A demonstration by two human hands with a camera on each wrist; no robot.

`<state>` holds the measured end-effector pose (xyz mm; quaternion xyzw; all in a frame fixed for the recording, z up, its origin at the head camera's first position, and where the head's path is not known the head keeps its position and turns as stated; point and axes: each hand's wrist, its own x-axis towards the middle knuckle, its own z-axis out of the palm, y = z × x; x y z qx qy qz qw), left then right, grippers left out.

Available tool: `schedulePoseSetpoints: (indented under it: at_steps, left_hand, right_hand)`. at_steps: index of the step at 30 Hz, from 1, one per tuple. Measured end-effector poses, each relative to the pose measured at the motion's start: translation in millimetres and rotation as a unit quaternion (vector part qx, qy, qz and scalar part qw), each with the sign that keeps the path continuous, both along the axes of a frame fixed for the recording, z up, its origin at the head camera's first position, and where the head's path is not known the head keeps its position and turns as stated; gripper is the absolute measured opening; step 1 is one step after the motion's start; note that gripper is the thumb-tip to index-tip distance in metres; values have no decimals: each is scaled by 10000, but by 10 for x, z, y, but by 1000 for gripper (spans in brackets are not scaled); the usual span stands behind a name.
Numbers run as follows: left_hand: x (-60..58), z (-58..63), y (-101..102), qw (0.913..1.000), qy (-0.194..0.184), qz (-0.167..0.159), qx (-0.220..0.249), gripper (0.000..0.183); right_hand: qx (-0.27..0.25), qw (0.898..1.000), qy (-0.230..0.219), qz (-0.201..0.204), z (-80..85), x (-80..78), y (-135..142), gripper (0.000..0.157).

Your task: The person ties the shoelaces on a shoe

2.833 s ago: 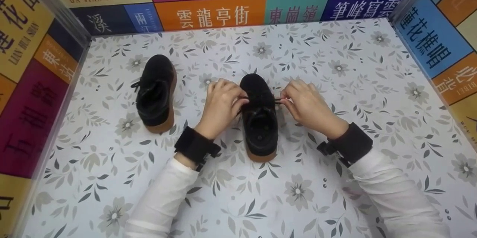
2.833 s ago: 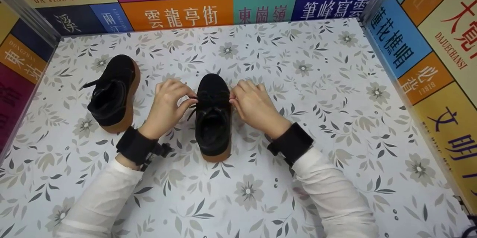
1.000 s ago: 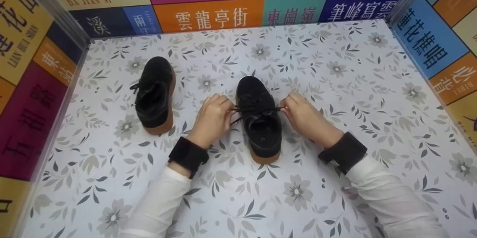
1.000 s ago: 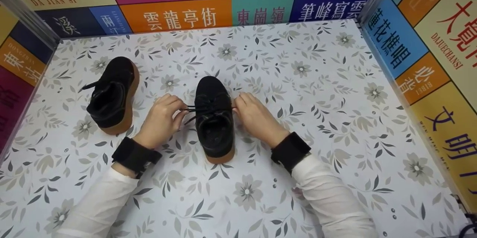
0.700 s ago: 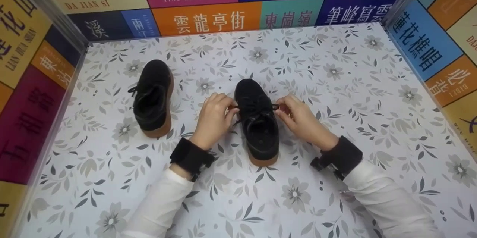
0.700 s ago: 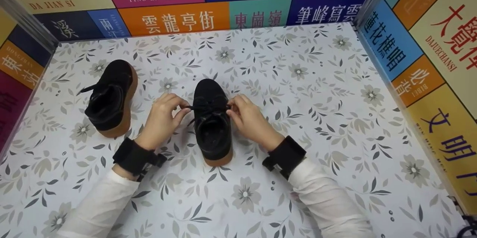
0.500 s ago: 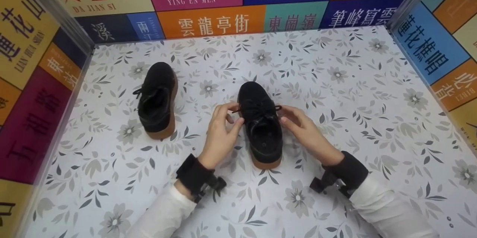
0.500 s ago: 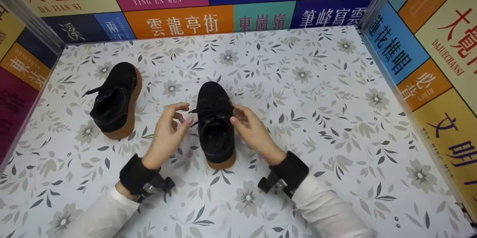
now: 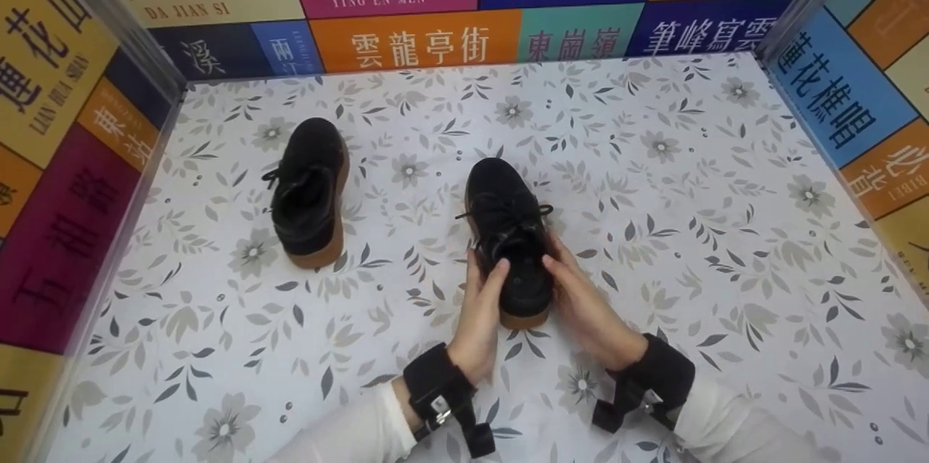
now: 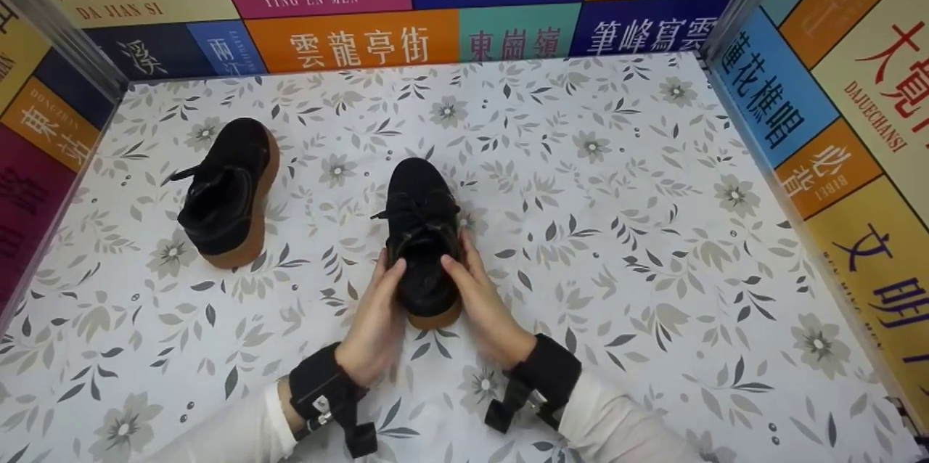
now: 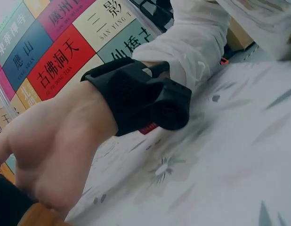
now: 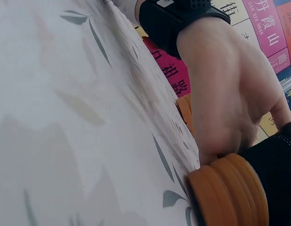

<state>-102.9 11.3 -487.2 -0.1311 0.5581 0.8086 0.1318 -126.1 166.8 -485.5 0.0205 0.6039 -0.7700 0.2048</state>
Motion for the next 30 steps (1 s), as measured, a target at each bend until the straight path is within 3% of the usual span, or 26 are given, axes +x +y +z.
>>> schedulePoseSetpoints:
  at_steps: [5, 13, 17, 22, 30]
  left_hand:
    - [-20, 4, 152, 9994, 129, 286, 141, 80]
    - [-33, 22, 181, 9967, 632, 417, 276, 74]
    - [-97, 83, 66, 9961, 710, 425, 315, 74]
    - [-247, 206, -137, 9950, 745, 623, 237, 73]
    - [-581, 337, -547, 9946, 332, 951, 266, 67]
  right_hand:
    - [-434, 9987, 195, -184, -57, 49, -68, 69]
    - [-395, 9989, 234, -104, -35, 65, -142, 69]
    - [-72, 9996, 257, -130, 35, 2, -246, 70]
    - [43, 9992, 369, -149, 119, -186, -472, 70]
    - [3, 9990, 445, 8, 207, -543, -919, 71]
